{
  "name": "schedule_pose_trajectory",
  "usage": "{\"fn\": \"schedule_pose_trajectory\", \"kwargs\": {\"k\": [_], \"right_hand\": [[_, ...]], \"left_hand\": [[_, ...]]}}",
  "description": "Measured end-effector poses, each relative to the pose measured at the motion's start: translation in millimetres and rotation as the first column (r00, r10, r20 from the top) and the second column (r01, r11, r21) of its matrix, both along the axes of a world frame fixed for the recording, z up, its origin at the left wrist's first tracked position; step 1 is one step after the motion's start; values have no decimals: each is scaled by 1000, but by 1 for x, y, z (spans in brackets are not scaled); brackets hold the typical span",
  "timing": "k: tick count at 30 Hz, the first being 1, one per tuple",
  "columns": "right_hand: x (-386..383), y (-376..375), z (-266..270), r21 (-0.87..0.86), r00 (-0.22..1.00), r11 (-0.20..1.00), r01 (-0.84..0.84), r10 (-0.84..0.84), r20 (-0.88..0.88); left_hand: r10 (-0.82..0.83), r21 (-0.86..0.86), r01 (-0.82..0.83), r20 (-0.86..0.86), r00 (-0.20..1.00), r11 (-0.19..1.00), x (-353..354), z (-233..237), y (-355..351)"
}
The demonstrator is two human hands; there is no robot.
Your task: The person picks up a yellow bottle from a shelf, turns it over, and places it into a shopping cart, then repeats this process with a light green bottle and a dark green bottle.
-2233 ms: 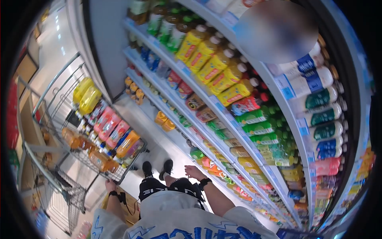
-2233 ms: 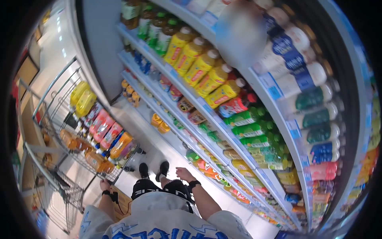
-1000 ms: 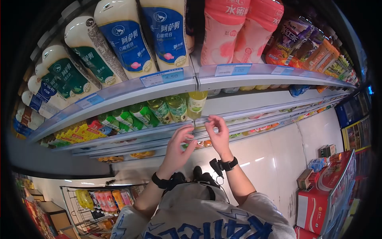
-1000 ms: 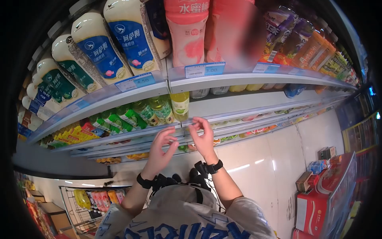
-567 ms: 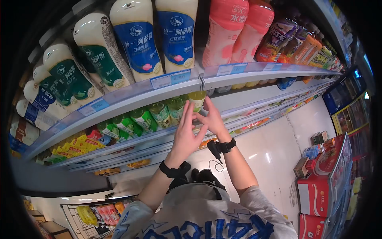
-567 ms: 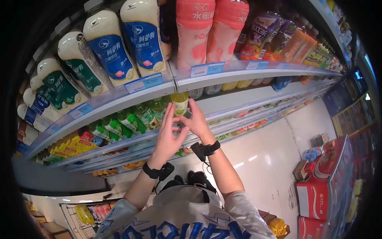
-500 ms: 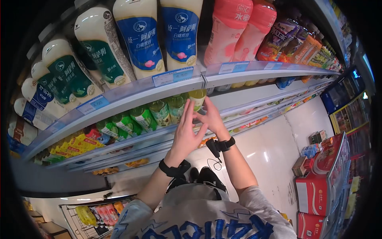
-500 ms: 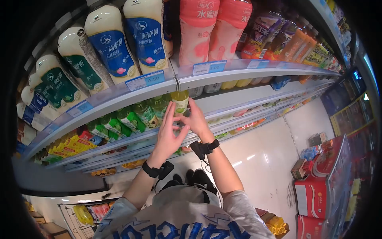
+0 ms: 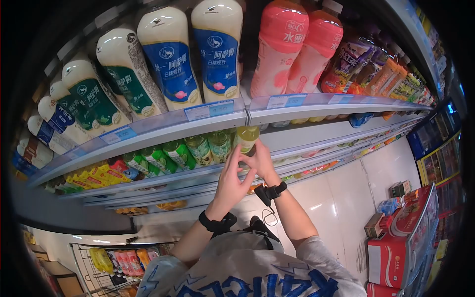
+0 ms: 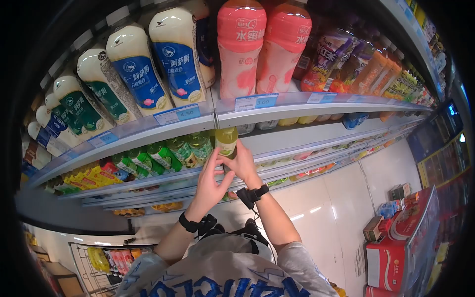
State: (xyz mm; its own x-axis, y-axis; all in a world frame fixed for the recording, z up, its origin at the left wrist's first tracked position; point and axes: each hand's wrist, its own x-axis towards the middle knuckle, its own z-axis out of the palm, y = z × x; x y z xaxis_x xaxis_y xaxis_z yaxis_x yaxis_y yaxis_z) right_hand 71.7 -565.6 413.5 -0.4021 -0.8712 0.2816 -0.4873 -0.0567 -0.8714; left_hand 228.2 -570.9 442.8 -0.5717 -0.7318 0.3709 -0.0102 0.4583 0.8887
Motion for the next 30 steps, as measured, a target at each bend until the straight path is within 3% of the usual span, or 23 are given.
{"fn": "schedule_pose_trajectory", "kwargs": {"k": [1, 3, 5, 7, 9, 14, 16, 17, 18, 20, 21, 22, 23, 25, 27, 30], "right_hand": [[0, 5, 2, -24, 1000, 1000, -17, 17, 0], [-2, 14, -1, -5, 999, 999, -37, 37, -19], [-2, 19, -6, -131, 996, 990, -48, 38, -79], [-1, 23, 2, -212, 985, 970, -122, 92, -148], [3, 37, 15, -277, 954, 952, -131, 45, -297], [17, 71, 24, -276, 969, 949, -152, 88, -231], [21, 84, 19, -223, 986, 961, -161, 166, 4], [21, 91, 6, -222, 985, 961, -167, 172, 2], [18, 96, -15, -196, 898, 941, -276, 326, 297], [24, 109, -25, -238, 459, 841, -485, 477, 749], [24, 113, -28, -235, 461, 844, -482, 472, 752], [24, 116, -32, -326, 72, 748, -578, 445, 893], [24, 119, -36, -452, -323, 648, -613, 317, 892], [28, 123, -40, -443, -353, 652, -615, 274, 895], [30, 127, -37, -337, -218, 751, -568, 258, 941], [28, 128, -35, -337, -198, 799, -498, 274, 941]], "left_hand": [[42, -92, -45, -34, 999, 995, -1, -3, 3], [112, -72, -115, -42, 993, 991, -3, -6, 11], [205, -225, -199, 5, 979, 954, -1, -3, 12], [236, -195, -230, 7, 972, 954, 1, 6, 15], [247, -230, -260, -85, 965, 938, 3, 6, 18], [218, -195, -234, -100, 971, 952, 15, 28, 27], [167, 102, -153, -150, 974, 983, 17, 24, 27], [173, 103, -158, -152, 973, 982, 18, 26, 27], [171, 148, -149, -147, 974, 978, 18, 31, 27], [167, 194, -138, -143, 976, 971, 18, 38, 26], [173, 172, -155, -95, 980, 973, 18, 40, 27], [179, 148, -170, -47, 983, 974, 18, 40, 27], [175, 151, -166, -46, 984, 975, 17, 37, 26], [171, 329, -118, -138, 976, 937, 14, 30, 24], [149, 378, -83, -149, 977, 922, 14, 30, 24], [51, 391, 22, -174, 983, 920, 17, 34, 24]]}}
